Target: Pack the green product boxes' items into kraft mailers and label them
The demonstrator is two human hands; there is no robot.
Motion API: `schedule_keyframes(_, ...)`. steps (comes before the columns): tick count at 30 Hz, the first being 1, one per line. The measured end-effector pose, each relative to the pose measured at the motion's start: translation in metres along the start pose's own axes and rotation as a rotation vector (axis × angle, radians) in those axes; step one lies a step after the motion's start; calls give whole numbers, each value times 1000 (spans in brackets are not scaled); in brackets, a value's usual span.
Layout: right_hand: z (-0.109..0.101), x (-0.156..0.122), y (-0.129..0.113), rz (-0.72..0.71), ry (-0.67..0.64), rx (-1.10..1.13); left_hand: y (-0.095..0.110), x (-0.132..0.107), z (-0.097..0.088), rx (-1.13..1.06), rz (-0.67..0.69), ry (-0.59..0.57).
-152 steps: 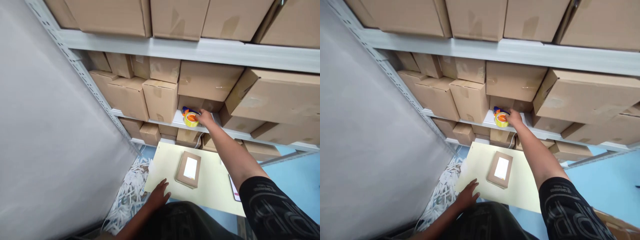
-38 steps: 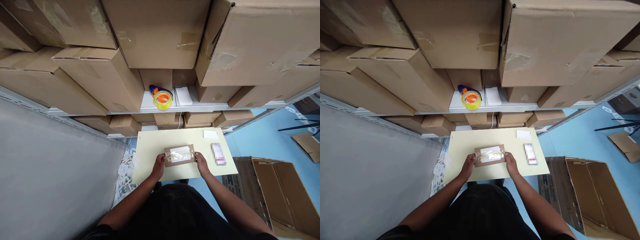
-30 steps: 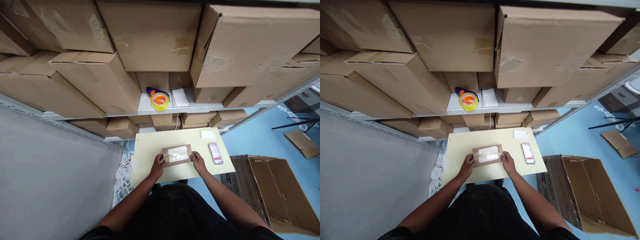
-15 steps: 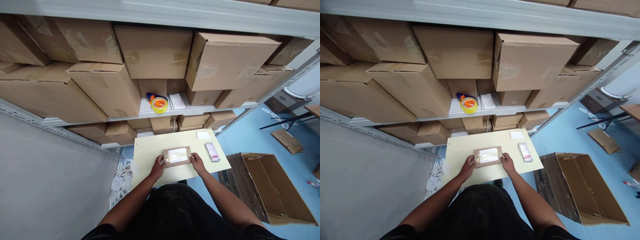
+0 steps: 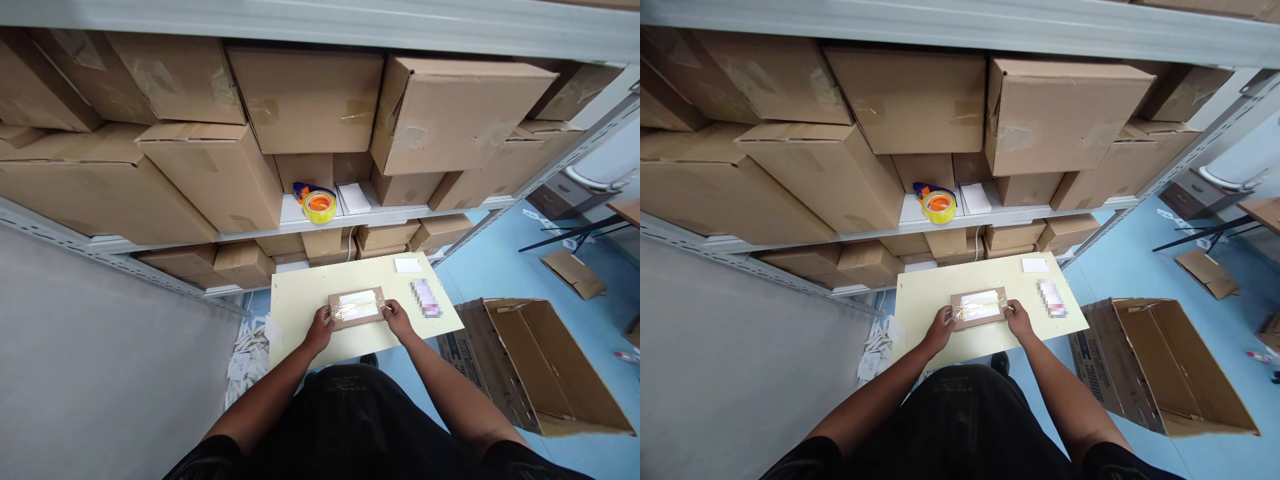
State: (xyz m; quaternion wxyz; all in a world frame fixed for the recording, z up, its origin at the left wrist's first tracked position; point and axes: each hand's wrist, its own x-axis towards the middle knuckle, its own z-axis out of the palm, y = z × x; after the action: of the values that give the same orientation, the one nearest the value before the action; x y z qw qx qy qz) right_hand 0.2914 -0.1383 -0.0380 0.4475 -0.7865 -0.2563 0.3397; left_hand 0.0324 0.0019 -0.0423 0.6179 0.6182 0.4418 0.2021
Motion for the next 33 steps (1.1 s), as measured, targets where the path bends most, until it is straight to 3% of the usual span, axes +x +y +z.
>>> schedule_keyframes(9, 2, -1, -2, 3, 19, 12, 7, 2, -7, 56, -17, -54)
schedule_keyframes(19, -2, -3, -1, 17, -4, -23, 16, 10, -4, 102, -143, -3)
schedule_keyframes(21, -10, -1, 0, 11, -56, -34, 25, 12, -9, 202, -102, 54)
schedule_keyframes(25, -32, 9, 4, 19, -179, -31, 64, 21, -9, 428, 166, 201)
schedule_keyframes(28, -50, 21, 10, 72, -269, -44, 103, 41, 15, 551, 245, 73)
schedule_keyframes(33, -79, 43, 17, 88, -398, -57, 140, 98, 100, 671, 273, -207)
